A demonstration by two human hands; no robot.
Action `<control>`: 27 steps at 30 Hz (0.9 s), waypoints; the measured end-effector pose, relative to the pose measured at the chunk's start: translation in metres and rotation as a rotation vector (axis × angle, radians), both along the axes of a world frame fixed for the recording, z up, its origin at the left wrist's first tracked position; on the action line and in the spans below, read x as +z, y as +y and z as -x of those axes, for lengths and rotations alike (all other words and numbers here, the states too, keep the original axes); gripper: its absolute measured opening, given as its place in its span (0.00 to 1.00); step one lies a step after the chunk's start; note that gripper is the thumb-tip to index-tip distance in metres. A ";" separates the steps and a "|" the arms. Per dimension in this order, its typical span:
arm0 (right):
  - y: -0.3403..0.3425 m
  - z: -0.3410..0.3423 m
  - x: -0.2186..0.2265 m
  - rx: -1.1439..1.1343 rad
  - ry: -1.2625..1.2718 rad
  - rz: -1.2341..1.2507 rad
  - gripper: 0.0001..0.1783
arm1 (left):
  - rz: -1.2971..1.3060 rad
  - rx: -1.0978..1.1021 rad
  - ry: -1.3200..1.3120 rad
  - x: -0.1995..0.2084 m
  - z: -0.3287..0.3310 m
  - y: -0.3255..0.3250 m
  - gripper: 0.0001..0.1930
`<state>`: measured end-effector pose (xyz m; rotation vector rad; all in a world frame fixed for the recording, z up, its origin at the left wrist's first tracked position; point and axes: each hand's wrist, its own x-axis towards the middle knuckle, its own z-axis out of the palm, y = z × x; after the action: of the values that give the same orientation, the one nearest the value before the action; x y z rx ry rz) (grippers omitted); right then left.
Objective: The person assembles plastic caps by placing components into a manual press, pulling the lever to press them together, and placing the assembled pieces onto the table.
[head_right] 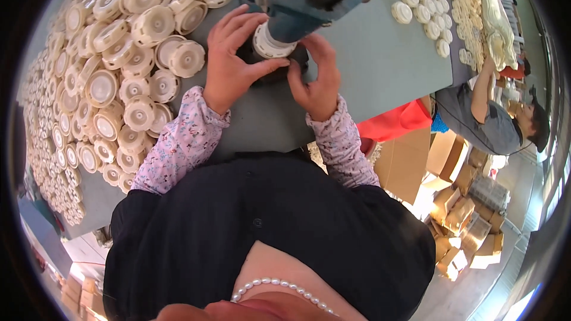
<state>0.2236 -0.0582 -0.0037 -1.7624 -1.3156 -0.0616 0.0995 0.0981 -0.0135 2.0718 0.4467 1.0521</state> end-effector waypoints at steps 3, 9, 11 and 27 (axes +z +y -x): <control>-0.002 0.002 0.000 -0.012 0.094 -0.051 0.31 | 0.023 -0.010 -0.017 -0.002 -0.005 -0.002 0.37; -0.002 -0.002 -0.004 0.009 0.061 -0.063 0.30 | 0.036 -0.024 -0.015 -0.010 -0.007 -0.007 0.36; -0.002 -0.004 -0.006 0.019 0.062 -0.069 0.30 | 0.018 0.082 0.035 -0.008 -0.007 -0.015 0.37; -0.003 -0.009 0.001 -0.052 0.012 -0.132 0.26 | -0.035 -0.375 0.157 -0.004 -0.006 0.044 0.40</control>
<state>0.2327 -0.0608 -0.0029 -1.6824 -1.2292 -0.1627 0.1053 0.1416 -0.0170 2.1689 0.1068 0.6829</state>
